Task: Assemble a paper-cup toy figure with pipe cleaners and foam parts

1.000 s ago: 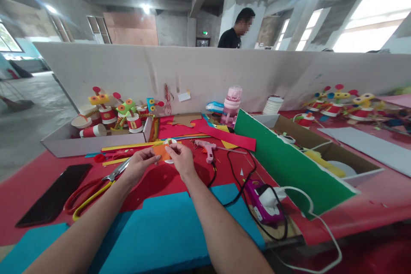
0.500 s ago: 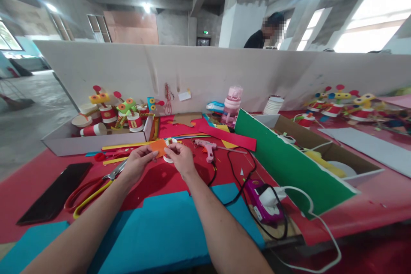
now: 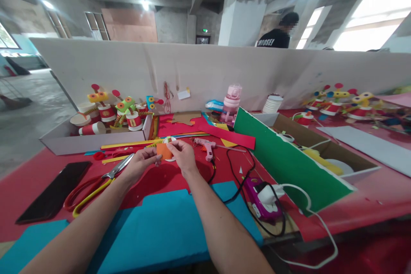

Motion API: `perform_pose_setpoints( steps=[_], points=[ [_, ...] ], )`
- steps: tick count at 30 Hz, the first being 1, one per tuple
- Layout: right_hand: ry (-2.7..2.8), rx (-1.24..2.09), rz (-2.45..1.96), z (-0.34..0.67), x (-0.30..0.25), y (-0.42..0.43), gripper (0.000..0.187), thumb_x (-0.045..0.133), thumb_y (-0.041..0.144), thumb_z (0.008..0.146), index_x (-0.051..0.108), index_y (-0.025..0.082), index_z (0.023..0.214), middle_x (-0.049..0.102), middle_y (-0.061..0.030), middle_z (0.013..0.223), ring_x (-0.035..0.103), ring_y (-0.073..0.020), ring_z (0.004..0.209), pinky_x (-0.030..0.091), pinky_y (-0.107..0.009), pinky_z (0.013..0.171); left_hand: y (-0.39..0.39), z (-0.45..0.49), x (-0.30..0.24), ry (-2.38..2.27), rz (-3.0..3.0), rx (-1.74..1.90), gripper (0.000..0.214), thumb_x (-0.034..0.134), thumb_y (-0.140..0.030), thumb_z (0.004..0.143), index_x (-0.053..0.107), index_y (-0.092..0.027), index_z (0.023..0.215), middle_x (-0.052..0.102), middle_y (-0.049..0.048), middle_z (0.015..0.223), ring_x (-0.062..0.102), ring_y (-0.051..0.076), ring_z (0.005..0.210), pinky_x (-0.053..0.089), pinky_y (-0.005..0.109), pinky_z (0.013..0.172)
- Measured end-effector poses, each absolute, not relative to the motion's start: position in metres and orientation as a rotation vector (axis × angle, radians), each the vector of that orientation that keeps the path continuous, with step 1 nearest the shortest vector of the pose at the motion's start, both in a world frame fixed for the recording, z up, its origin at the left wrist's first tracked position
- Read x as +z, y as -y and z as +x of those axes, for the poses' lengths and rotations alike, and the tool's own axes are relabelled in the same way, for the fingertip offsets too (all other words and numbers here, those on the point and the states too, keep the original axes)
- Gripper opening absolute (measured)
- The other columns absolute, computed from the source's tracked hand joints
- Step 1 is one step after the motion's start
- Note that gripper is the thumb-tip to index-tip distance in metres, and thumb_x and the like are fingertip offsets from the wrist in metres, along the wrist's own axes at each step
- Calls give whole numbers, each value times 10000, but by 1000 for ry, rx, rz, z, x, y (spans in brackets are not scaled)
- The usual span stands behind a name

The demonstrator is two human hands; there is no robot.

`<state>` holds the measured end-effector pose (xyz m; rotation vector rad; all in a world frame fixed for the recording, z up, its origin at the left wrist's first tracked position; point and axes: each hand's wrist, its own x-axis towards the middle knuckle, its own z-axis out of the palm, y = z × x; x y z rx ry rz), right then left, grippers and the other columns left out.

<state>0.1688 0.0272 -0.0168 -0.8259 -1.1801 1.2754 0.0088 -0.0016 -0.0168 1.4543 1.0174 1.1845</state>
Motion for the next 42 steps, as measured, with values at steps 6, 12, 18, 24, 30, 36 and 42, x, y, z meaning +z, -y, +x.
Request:
perform_pose_setpoints(
  steps=[6,12,18,24,30,36,42],
  points=[
    [1224,1424,-768,170,-13,-24,290,776,431,626,666,173,703,642,20,667,543,-116,601,445,-248,604,-1,6,-20,-966,1344,1290,233,742,-350,734,621,-153,711,604,-10,592,523,96,563,414,223,599],
    [1006,1450,-700,172,-14,-30,324,805,442,587,633,179,665,602,39,599,504,-92,545,412,-228,560,-4,2,-16,-937,1111,1551,300,758,-323,707,673,-144,933,648,2,687,545,89,577,444,222,610],
    [1078,1413,-748,169,-14,-27,319,796,442,598,636,174,663,629,25,627,516,-95,548,415,-234,558,-9,-1,-21,-973,1095,1452,340,727,-385,717,701,-108,913,674,32,690,582,101,571,466,232,608],
    [1103,1415,-766,167,-16,-26,299,778,429,618,663,167,702,671,-3,677,579,-124,589,464,-256,586,-6,1,-17,-1045,1157,1463,354,756,-393,695,725,-106,900,707,52,704,607,113,574,486,251,635],
    [1094,1398,-772,167,-17,-28,295,777,428,610,644,172,671,659,8,663,583,-124,599,481,-258,601,-6,1,-17,-1068,1127,1466,345,816,-380,618,745,-120,834,716,56,665,621,134,570,498,271,632],
    [1095,1422,-779,166,-18,-27,284,784,415,598,642,177,659,652,14,657,583,-125,605,496,-264,620,-4,3,-14,-1057,1162,1481,289,822,-358,606,730,-130,757,688,33,612,599,132,549,486,271,612],
    [1094,1426,-778,166,-18,-25,286,781,420,603,661,175,692,677,0,703,597,-134,626,490,-259,614,-2,0,-10,-966,1104,1478,329,730,-407,722,691,-114,866,692,49,652,591,118,559,461,246,620]
  ],
)
